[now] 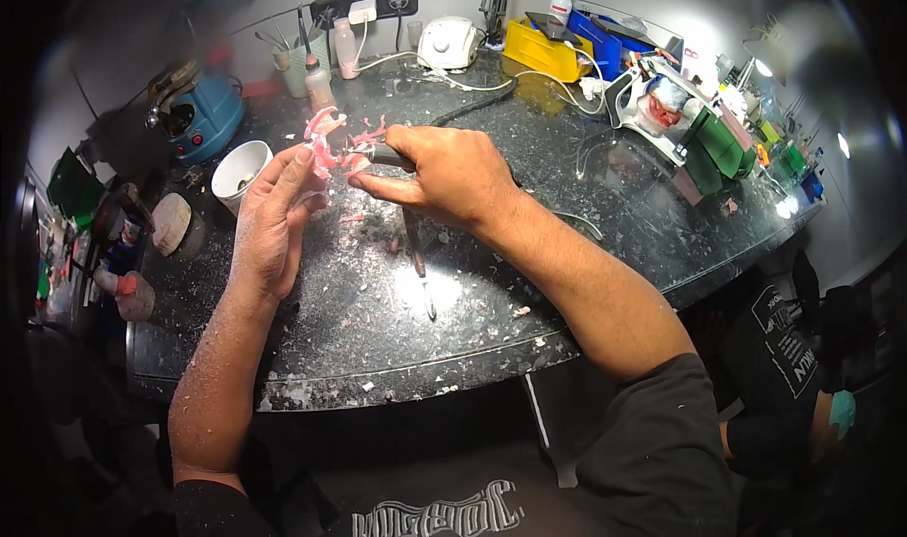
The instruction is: The person uses a rotary tool to trim and smooth a pink plastic dental prosthesis. They repeatedly rotate the object to access different edges and surfaces, then switch to a different rotary bit to continue refining the shape.
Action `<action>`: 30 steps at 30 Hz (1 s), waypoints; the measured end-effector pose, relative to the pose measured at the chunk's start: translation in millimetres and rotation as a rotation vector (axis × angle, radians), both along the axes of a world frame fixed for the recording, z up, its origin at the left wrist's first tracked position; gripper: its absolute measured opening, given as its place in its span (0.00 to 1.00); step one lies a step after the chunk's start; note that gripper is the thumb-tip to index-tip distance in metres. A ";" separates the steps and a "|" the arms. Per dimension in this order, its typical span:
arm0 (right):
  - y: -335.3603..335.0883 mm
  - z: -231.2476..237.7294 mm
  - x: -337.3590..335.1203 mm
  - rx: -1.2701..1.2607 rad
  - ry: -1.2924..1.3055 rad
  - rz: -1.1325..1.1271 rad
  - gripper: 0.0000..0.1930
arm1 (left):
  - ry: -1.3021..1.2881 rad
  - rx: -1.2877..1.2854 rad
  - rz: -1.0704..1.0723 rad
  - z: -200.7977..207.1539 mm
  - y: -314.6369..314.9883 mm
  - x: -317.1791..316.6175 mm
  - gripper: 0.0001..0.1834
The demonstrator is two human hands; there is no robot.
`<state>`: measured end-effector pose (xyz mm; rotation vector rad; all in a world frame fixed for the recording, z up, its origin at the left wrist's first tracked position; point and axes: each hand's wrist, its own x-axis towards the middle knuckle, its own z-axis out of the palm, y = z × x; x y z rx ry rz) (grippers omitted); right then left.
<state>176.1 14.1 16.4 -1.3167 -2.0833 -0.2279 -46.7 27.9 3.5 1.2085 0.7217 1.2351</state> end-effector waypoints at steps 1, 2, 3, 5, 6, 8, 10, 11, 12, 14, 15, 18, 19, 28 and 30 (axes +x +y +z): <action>-0.2 0.4 -0.1 -0.016 -0.021 -0.016 0.29 | 0.009 0.006 0.002 -0.5 0.5 -0.2 0.17; -0.4 0.4 -0.1 -0.010 -0.025 -0.019 0.29 | 0.019 0.012 0.005 -1.5 1.5 -0.6 0.17; -0.5 0.1 -0.2 -0.005 -0.029 -0.022 0.29 | 0.028 0.018 0.007 -2.0 2.1 -0.8 0.17; -0.4 -0.7 0.1 0.006 -0.036 -0.024 0.29 | 0.038 0.026 0.002 -1.5 1.9 -0.4 0.16; -0.4 -0.9 0.4 0.012 -0.040 -0.024 0.29 | 0.043 0.030 0.000 -1.4 1.7 -0.2 0.16; 0.1 -2.0 0.6 0.013 -0.032 -0.019 0.29 | 0.075 0.054 0.020 -1.9 1.8 0.2 0.17; 0.3 -3.4 0.0 0.003 -0.009 -0.010 0.28 | 0.093 0.067 0.032 -2.0 1.9 -0.2 0.17; -0.4 -2.3 -0.6 -0.009 -0.017 -0.016 0.28 | 0.095 0.068 0.034 -1.9 1.9 -0.8 0.17; -1.5 -0.3 -1.6 -0.021 -0.026 -0.022 0.29 | 0.098 0.069 0.036 -1.8 1.8 -1.4 0.17; -1.8 0.7 -1.8 -0.032 -0.035 -0.028 0.30 | 0.102 0.076 0.036 -2.4 2.2 -1.8 0.17; -1.4 0.3 -1.6 -0.031 -0.036 -0.027 0.30 | 0.105 0.079 0.036 -2.6 2.3 -1.9 0.17; -0.9 -1.6 -1.0 -0.046 -0.018 -0.024 0.28 | 0.096 0.046 0.032 1.9 -0.7 0.9 0.14; -1.0 -1.8 -0.9 -0.055 -0.009 -0.023 0.28 | 0.096 0.044 0.032 2.0 -0.7 0.9 0.14; -1.1 0.0 -1.1 -0.067 -0.050 -0.037 0.30 | 0.088 0.065 0.025 -2.0 3.7 -2.5 0.15; -0.7 0.3 -1.7 -0.063 -0.052 -0.029 0.30 | 0.091 0.071 0.024 -2.7 4.7 -3.4 0.15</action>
